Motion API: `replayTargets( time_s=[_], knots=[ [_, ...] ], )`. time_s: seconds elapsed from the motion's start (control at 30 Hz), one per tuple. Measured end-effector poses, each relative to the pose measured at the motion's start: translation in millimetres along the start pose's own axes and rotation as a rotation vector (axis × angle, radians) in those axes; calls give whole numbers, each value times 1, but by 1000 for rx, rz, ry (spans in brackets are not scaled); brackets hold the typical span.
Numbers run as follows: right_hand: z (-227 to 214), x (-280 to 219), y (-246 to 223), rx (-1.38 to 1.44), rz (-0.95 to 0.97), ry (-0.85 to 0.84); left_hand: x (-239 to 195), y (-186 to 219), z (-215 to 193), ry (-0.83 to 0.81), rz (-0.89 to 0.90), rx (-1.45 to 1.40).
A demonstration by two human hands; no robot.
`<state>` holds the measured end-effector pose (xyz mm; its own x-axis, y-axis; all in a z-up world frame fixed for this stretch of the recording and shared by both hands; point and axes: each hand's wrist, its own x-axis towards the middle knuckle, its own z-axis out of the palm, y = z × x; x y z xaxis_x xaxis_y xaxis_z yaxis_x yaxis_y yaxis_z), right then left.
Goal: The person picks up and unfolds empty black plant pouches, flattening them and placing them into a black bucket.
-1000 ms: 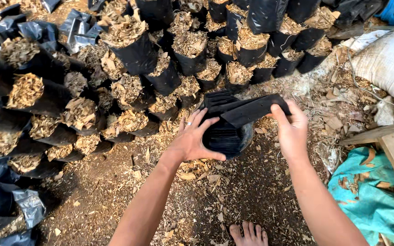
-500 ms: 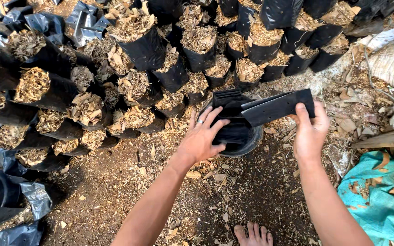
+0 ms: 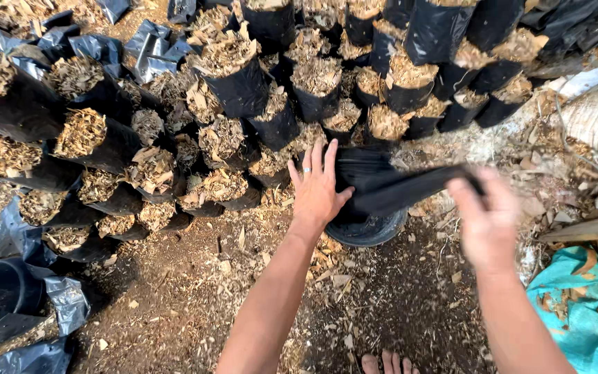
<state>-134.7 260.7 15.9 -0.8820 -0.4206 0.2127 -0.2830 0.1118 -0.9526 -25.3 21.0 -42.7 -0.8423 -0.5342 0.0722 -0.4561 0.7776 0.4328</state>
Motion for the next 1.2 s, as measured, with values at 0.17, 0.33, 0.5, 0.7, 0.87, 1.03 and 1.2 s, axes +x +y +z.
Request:
replayTargets(
  time_s=[0.17, 0.33, 0.5, 0.7, 0.87, 1.03, 1.2],
  knots=[
    [41, 3, 32, -46, 99, -329, 9, -15, -5, -31, -71, -45],
    [78, 5, 44, -366, -45, -340, 0, -20, -16, -82, -154, -162],
    [93, 6, 45, -262, 54, -263, -14, -8, -16, 128, -118, -297],
    [86, 11, 44, -175, 54, -432, -38, 27, 8, 208, -343, -866],
    [84, 1, 48, -352, 305, -454, -46, 40, 10, 161, -457, -1042],
    [89, -2, 47, -284, -76, -473, -36, 47, 25, 241, -474, -1087],
    [99, -21, 51, -269, -21, -277, -30, 50, 33, 86, -605, -1156]
  ],
)
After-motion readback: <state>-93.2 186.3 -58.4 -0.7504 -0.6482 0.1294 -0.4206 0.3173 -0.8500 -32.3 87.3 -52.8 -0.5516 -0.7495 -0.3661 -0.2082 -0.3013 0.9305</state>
